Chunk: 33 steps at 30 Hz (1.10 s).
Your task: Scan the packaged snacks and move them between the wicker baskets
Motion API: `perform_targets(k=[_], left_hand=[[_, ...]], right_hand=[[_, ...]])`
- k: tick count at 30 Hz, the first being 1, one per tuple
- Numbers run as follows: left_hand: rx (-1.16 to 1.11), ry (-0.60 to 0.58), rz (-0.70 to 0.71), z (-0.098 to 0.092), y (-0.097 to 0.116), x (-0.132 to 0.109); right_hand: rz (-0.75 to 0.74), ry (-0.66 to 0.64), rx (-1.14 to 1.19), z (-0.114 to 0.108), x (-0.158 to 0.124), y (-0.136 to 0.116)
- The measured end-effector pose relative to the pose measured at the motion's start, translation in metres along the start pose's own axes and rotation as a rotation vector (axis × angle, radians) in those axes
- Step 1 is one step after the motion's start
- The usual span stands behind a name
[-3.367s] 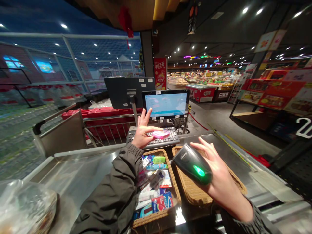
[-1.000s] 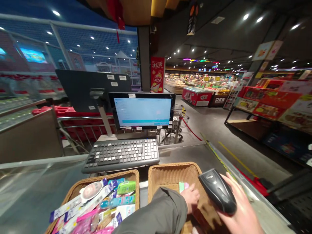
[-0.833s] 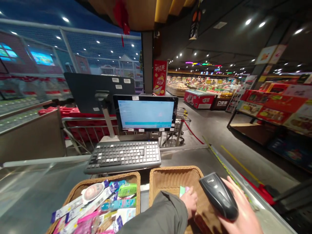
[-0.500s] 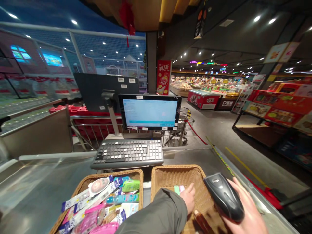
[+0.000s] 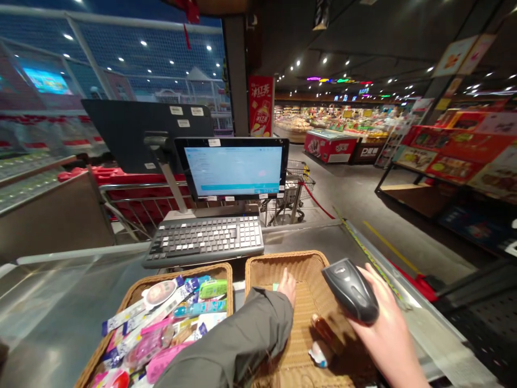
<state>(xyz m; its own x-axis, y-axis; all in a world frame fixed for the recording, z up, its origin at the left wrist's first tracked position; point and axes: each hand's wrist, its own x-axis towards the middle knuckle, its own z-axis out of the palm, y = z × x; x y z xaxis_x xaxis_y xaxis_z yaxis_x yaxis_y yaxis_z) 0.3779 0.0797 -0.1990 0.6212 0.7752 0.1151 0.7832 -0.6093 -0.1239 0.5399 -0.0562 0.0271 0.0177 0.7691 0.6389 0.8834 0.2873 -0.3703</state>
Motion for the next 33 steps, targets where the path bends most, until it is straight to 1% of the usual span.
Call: perform_targets(k=[3, 5, 10, 13, 16, 19, 21, 23, 25, 27, 30, 32, 33], left_hand=[[-0.014, -0.143, 0.005, -0.011, -0.002, 0.005], [-0.035, -0.217, -0.016, -0.020, -0.004, 0.008], [-0.104, -0.397, -0.157, -0.043, -0.015, 0.015], [-0.189, -0.461, -0.225, -0.059, -0.026, 0.016], [-0.332, -0.467, -0.226, -0.081, -0.036, 0.020], [-0.544, -0.387, -0.159, -0.113, -0.047, 0.028], [-0.715, -0.279, -0.080, -0.139, -0.057, 0.034], [-0.874, -0.146, -0.008, -0.165, -0.070, 0.037], [-0.990, -0.029, 0.047, -0.190, -0.085, 0.036], [-1.124, 0.049, 0.083, -0.211, -0.099, 0.030], [-1.509, 0.126, 0.055, -0.236, -0.112, 0.017], [-1.769, 0.174, 0.004, -0.250, -0.115, 0.007], [-1.847, 0.196, -0.010, -0.256, -0.115, 0.001]], right_hand=[[-0.020, 0.020, 0.005, -0.001, 0.001, 0.001], [-0.031, 0.033, 0.013, -0.003, 0.001, 0.001], [-0.018, 0.050, 0.033, -0.008, 0.001, -0.002], [0.002, 0.046, 0.043, -0.010, 0.001, -0.006], [0.003, 0.038, 0.044, -0.012, 0.001, -0.009], [0.019, 0.053, 0.037, -0.015, 0.000, -0.009], [0.036, 0.070, 0.028, -0.017, -0.001, -0.008], [0.038, 0.091, 0.015, -0.018, -0.001, -0.008], [0.031, 0.116, 0.011, -0.019, -0.001, -0.009], [0.021, 0.134, 0.016, -0.020, 0.000, -0.012], [0.001, 0.131, 0.032, -0.021, 0.001, -0.021], [-0.020, 0.115, 0.042, -0.022, 0.003, -0.028], [-0.032, 0.106, 0.047, -0.023, 0.004, -0.031]])
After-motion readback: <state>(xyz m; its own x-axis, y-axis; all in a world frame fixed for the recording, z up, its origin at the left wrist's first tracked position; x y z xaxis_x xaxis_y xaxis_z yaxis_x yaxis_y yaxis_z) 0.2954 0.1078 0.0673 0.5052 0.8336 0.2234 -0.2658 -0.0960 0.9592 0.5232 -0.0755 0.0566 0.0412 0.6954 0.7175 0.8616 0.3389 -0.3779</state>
